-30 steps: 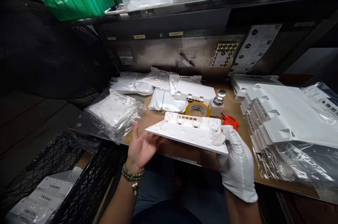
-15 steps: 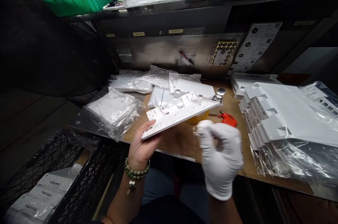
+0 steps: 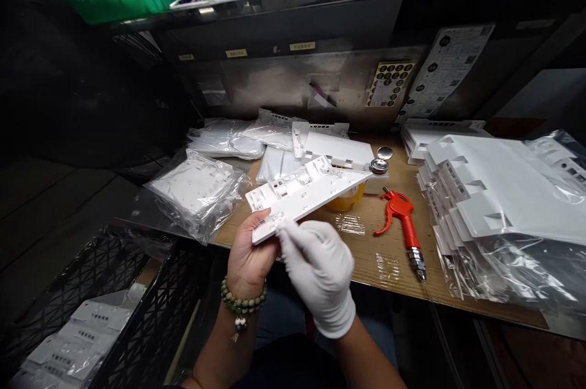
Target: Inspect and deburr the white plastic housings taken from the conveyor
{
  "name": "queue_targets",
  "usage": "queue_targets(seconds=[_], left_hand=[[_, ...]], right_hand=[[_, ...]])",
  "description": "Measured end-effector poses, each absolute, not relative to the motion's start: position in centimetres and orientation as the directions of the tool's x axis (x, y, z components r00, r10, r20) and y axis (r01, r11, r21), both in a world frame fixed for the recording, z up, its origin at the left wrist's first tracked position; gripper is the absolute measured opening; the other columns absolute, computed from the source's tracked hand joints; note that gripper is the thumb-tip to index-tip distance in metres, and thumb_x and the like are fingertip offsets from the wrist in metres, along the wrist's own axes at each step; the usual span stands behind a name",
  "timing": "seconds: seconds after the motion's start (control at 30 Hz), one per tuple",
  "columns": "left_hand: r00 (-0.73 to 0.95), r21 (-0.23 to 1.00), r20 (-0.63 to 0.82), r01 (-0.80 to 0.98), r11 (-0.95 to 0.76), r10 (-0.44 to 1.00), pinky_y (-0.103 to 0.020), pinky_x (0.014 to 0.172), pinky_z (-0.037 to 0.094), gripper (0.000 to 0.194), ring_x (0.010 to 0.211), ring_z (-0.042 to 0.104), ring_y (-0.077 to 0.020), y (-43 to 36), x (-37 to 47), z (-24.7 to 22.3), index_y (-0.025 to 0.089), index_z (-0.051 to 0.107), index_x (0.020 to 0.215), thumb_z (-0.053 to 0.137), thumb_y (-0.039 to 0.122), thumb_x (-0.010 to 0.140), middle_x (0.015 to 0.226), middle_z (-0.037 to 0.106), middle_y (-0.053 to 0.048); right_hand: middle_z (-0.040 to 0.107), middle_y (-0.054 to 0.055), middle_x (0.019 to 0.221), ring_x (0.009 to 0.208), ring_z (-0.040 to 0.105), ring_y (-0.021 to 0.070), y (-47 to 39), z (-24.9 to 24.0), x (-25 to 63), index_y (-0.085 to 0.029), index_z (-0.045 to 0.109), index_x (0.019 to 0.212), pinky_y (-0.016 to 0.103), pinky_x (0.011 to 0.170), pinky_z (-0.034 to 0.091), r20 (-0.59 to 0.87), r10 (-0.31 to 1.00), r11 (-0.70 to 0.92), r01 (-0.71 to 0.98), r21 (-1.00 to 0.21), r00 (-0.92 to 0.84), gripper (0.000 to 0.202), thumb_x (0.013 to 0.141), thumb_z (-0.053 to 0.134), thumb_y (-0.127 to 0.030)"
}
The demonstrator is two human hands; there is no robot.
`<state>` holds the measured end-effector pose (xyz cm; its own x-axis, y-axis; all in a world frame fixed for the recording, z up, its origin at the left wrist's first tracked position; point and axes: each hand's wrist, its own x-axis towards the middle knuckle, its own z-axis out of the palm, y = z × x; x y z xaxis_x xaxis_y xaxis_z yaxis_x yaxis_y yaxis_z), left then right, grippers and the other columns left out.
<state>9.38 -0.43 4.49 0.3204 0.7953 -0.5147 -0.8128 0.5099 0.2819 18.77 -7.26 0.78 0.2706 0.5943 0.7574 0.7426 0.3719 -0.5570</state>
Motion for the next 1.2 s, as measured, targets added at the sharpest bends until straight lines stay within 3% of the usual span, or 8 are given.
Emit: queue_targets(seconds=[0.17, 0.3, 0.4, 0.5, 0.6, 0.9, 1.03, 1.2], left_hand=[[0.274, 0.355, -0.477, -0.809, 0.468, 0.835, -0.037, 0.108, 0.056, 0.055, 0.116, 0.073, -0.0257, -0.4, 9.7, 3.9, 0.01, 0.051, 0.147, 0.047, 0.008, 0.092, 0.122, 0.077, -0.013], [0.29, 0.461, -0.41, -0.753, 0.471, 0.865, -0.048, 0.11, 0.055, 0.053, 0.121, 0.07, -0.032, 0.0, 9.1, 4.0, 0.012, 0.054, 0.146, 0.053, 0.015, 0.093, 0.129, 0.074, -0.014], [0.268, 0.505, -0.327, -0.761, 0.407, 0.906, -0.053, 0.113, 0.051, 0.051, 0.128, 0.066, -0.0347, 0.6, 8.0, 4.0, 0.013, 0.056, 0.144, 0.056, 0.019, 0.093, 0.132, 0.073, -0.015], [0.25, 0.504, -0.297, -0.779, 0.373, 0.922, -0.056, 0.115, 0.049, 0.05, 0.133, 0.062, -0.036, 0.9, 7.2, 4.0, 0.015, 0.056, 0.145, 0.057, 0.023, 0.096, 0.137, 0.07, -0.014], [0.247, 0.478, -0.282, -0.802, 0.359, 0.927, -0.055, 0.116, 0.048, 0.051, 0.136, 0.059, -0.0342, 0.6, 7.3, 3.9, 0.019, 0.053, 0.148, 0.057, 0.019, 0.096, 0.142, 0.067, -0.011], [0.229, 0.556, -0.199, -0.775, 0.302, 0.953, -0.051, 0.116, 0.049, 0.048, 0.131, 0.063, -0.0327, -0.6, 8.1, 3.1, 0.027, 0.058, 0.143, 0.061, 0.021, 0.096, 0.136, 0.072, -0.007], [0.236, 0.578, -0.187, -0.758, 0.301, 0.954, -0.055, 0.117, 0.046, 0.046, 0.132, 0.063, -0.0333, 0.1, 6.1, 2.5, 0.026, 0.059, 0.144, 0.058, 0.023, 0.098, 0.131, 0.074, -0.008], [0.231, 0.479, -0.256, -0.813, 0.331, 0.939, -0.054, 0.123, 0.039, 0.041, 0.13, 0.064, -0.0315, 1.1, 2.9, 1.4, 0.02, 0.064, 0.139, 0.055, 0.022, 0.099, 0.121, 0.078, -0.008]], right_hand=[[0.074, 0.004, 0.096, 0.081, 0.069, 0.0157, -7.4, 1.1, 18.6, -0.026, 0.075, 0.114, 0.028, 0.074, 0.057, 0.757, 0.598, 0.372, 0.744, -0.554, 0.265, 0.031, 0.088, 0.076, -0.009], [0.072, 0.002, 0.091, 0.078, 0.068, 0.0142, -9.3, 2.4, 17.6, -0.026, 0.076, 0.114, 0.026, 0.068, 0.057, 0.656, 0.753, 0.56, 0.478, -0.677, 0.047, 0.033, 0.087, 0.075, -0.007], [0.071, 0.001, 0.092, 0.083, 0.068, 0.0151, -10.4, 2.7, 18.9, -0.028, 0.077, 0.109, 0.028, 0.072, 0.057, 0.616, 0.758, 0.509, 0.397, -0.764, 0.213, 0.033, 0.085, 0.077, -0.006], [0.072, 0.003, 0.102, 0.097, 0.067, 0.0191, -10.2, 2.2, 21.0, -0.029, 0.077, 0.108, 0.033, 0.085, 0.056, 0.584, 0.722, 0.431, 0.418, -0.8, 0.372, 0.028, 0.087, 0.076, -0.01], [0.071, 0.005, 0.11, 0.106, 0.067, 0.0207, -9.6, 1.8, 21.5, -0.029, 0.074, 0.117, 0.036, 0.094, 0.056, 0.566, 0.757, 0.401, 0.452, -0.797, 0.326, 0.028, 0.093, 0.071, -0.014], [0.072, 0.003, 0.094, 0.083, 0.07, 0.015, -8.5, 2.5, 17.5, -0.023, 0.073, 0.105, 0.027, 0.074, 0.058, 0.628, 0.776, 0.471, 0.609, -0.638, 0.058, 0.017, 0.093, 0.07, -0.012], [0.072, 0.003, 0.095, 0.085, 0.068, 0.0156, -8.1, 1.5, 21.0, -0.023, 0.075, 0.104, 0.03, 0.079, 0.056, 0.623, 0.75, 0.36, 0.652, -0.668, 0.224, 0.014, 0.092, 0.073, -0.016], [0.073, 0.003, 0.093, 0.086, 0.068, 0.0175, -8.3, 1.0, 26.3, -0.022, 0.076, 0.1, 0.033, 0.085, 0.055, 0.698, 0.531, 0.159, 0.753, -0.638, 0.48, 0.009, 0.091, 0.077, -0.022]])
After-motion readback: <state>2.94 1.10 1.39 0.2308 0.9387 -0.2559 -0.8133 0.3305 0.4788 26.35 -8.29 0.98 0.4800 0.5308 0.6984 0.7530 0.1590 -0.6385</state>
